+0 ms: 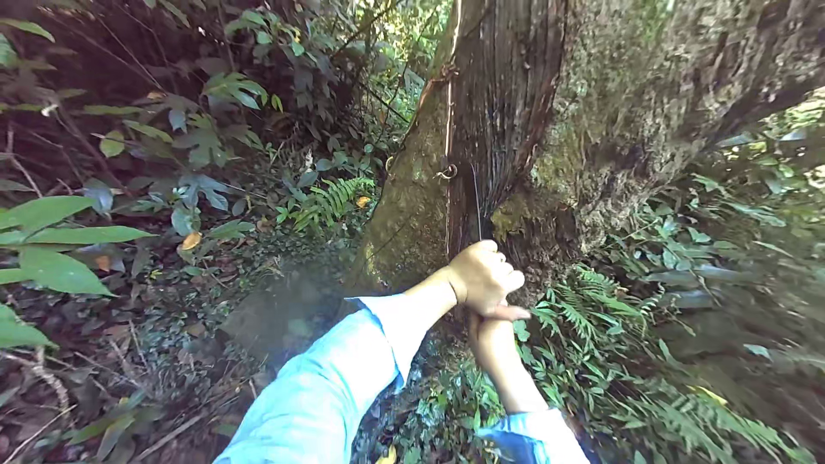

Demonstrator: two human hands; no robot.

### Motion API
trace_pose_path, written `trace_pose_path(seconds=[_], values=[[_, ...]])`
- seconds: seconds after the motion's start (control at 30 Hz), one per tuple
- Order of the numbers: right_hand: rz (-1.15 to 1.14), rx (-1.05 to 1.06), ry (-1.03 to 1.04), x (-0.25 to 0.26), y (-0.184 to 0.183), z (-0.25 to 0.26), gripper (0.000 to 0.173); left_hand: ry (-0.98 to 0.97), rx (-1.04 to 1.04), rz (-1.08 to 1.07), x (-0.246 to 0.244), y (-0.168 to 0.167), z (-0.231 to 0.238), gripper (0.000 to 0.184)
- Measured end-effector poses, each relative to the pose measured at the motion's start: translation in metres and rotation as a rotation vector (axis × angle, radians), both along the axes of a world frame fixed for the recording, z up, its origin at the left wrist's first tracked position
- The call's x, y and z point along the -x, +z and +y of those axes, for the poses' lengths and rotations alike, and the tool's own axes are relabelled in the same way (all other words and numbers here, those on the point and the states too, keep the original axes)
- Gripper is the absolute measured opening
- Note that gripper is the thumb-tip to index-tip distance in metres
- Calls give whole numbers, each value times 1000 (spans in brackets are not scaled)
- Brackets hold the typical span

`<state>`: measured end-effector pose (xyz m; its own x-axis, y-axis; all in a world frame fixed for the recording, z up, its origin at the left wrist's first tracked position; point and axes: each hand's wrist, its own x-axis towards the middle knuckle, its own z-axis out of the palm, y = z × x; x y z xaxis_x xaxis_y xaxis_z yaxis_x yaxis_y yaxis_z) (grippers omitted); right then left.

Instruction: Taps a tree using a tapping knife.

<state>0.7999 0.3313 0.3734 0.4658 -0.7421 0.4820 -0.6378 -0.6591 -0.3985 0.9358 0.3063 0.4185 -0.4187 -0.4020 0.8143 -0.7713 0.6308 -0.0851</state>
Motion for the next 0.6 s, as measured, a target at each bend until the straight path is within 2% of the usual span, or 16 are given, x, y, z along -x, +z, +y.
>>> trace_pose_path(seconds=[0.07,0.13,0.17,0.23,0.37,0.4,0.47,0.5,0.53,0.6], values=[[75,-22,-22,3,18,-7,27,39,41,70,4,6,-12,63],[16,7,50,27,-13,1,23,71,-150,55,26,-17,11,62],[-23,29,72,36,-29,7,22,74,-128,63,36,-28,21,63],[-63,44,49,34,-37,18,20,47,22,59,35,-33,21,63],[38,-67,-49,14,-7,7,26,12,-65,53,15,-9,6,58],[48,-103,-55,22,-15,7,25,24,-197,33,23,-15,10,56],[16,-107,-18,60,-65,27,18,-18,-727,-98,57,-33,43,56],[20,-145,-17,85,-89,45,19,-66,-881,-160,76,-48,57,55],[59,-206,-58,111,-109,67,25,-134,-925,-201,92,-66,69,52],[116,-428,-205,155,-122,128,44,-265,-835,-135,104,-91,86,43]])
